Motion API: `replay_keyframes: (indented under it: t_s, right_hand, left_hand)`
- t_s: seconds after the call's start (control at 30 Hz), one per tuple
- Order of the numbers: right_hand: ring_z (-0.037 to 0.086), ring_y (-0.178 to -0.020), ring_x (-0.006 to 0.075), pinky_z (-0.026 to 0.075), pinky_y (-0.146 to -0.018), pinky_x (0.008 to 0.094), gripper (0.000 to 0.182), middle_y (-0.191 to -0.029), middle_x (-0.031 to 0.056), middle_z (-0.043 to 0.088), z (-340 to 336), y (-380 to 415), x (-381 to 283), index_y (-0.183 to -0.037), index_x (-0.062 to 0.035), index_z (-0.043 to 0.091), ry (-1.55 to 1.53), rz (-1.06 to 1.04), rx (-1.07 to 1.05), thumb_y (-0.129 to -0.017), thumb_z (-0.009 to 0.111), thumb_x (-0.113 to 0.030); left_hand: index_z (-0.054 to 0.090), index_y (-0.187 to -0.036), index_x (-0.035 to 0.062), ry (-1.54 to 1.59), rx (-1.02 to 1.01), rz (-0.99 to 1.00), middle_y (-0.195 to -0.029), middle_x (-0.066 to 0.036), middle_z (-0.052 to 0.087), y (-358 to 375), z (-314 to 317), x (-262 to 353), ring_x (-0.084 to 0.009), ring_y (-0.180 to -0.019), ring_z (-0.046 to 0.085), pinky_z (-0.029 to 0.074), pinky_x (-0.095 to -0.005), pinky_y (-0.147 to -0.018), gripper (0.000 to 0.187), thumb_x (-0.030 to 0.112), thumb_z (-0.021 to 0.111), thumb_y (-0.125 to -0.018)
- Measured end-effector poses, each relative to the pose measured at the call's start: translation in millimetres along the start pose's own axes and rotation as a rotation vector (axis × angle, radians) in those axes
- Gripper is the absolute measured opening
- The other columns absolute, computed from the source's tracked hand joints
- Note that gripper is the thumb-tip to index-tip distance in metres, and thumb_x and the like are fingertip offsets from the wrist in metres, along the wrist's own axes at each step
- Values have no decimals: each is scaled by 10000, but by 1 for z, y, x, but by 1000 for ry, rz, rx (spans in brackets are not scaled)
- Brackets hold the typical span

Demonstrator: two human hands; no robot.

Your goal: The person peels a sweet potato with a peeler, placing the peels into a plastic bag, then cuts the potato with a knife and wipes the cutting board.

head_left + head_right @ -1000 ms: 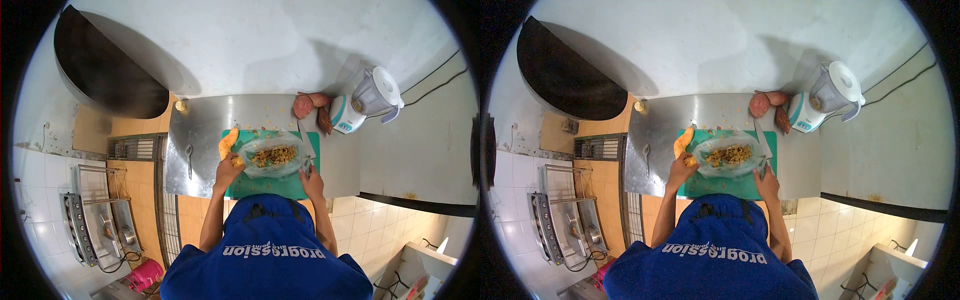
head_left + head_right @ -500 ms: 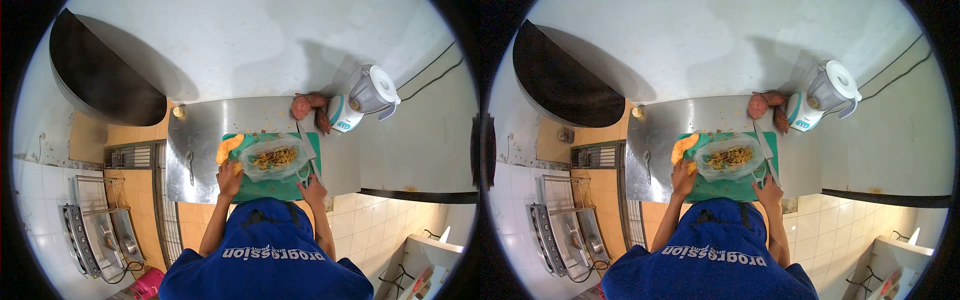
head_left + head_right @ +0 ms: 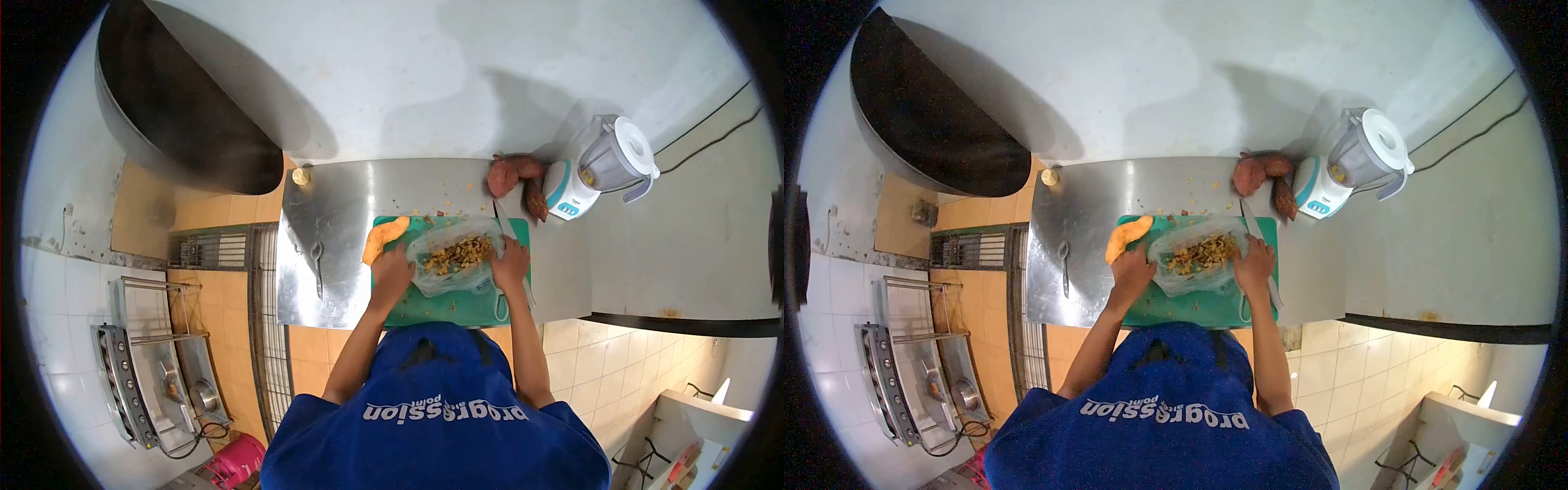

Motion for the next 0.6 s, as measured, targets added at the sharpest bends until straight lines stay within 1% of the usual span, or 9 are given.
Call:
replay_keyframes:
  t_s: [0.07, 0.1, 0.17, 0.2, 0.27, 0.4, 0.5, 0.57, 0.6]
  right_hand:
    - [571, -1092, 394, 452, -903, 527, 394, -1127, 134, 644, 33, -11, 12, -1202, -68, 613, -104, 16, -224, -903, 686, -313]
    - [571, -1092, 394, 452, -903, 527, 394, -1127, 134, 644, 32, -13, 11, -1202, -68, 613, -105, 15, -219, -903, 686, -313]
    - [597, -963, 402, 477, -833, 461, 305, -1056, 143, 652, 24, -25, 16, -1159, -59, 611, -587, 89, -91, -933, 664, -258]
    - [597, -963, 402, 477, -833, 461, 305, -1056, 143, 652, 17, -27, 13, -1159, -59, 611, -587, 87, -88, -933, 664, -258]
    - [608, -867, 327, 486, -786, 383, 251, -970, 116, 636, 3, -26, 9, -1128, -32, 593, -671, 125, -107, -952, 635, -207]
    - [600, -857, 223, 485, -770, 347, 278, -935, 79, 616, -8, -28, 13, -1175, -20, 583, -853, 138, -62, -948, 634, -174]
    - [568, -837, 162, 483, -748, 322, 356, -943, 44, 591, -1, -22, 20, -1254, -16, 570, -765, 216, -298, -939, 648, -162]
    - [606, -848, 173, 509, -754, 304, 426, -998, 47, 621, 39, -10, 18, -1318, -26, 560, -1170, 460, -674, -933, 675, -167]
    - [606, -848, 173, 509, -754, 304, 426, -998, 47, 621, 37, -10, 16, -1318, -26, 560, -1171, 460, -673, -933, 675, -167]
  left_hand:
    - [653, -1043, 0, 20, -48, -26, -937, -173, 708, -12, 13, -9, -368, -920, 691, 538, -478, -798, 339, 255, 713, -827]
    - [635, -1081, -13, 64, -22, -11, -921, -178, 707, -17, 12, -8, -372, -915, 692, 542, -472, -794, 359, 233, 707, -830]
    - [617, -1119, -26, 109, 15, 12, -905, -183, 706, -26, 13, -7, -376, -910, 692, 546, -466, -789, 382, 212, 701, -832]
    - [603, -1146, -37, 284, 66, 16, -926, -191, 700, -23, -2, -1, -362, -925, 690, 541, -449, -811, 384, 175, 689, -838]
    - [590, -1172, -47, 457, 113, 23, -948, -200, 693, -24, -6, -3, -348, -940, 688, 536, -431, -833, 388, 139, 678, -843]
    - [545, -1246, -27, 930, 99, 17, -1115, -150, 637, -37, 9, -16, -253, -1087, 622, 492, -375, -927, 396, 80, 645, -877]
    - [497, -1311, -7, 1098, -50, 2, -1200, -121, 591, -27, 11, -5, -227, -1149, 577, 472, -360, -968, 446, 54, 633, -890]
    - [475, -1335, 4, 1120, -152, -19, -1224, -112, 573, -24, 8, 7, -226, -1159, 565, 469, -356, -978, 470, 39, 629, -892]
    - [479, -1335, 7, 1320, -225, -108, -1230, -115, 568, -21, 14, 9, -224, -1147, 574, 476, -344, -968, 482, 21, 641, -881]
Point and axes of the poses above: each hand's wrist, its own y-axis away from the middle knuckle, its own z-axis out of the palm, x = y × z, the point moved 9 cm from there along -y, towards the middle knuckle
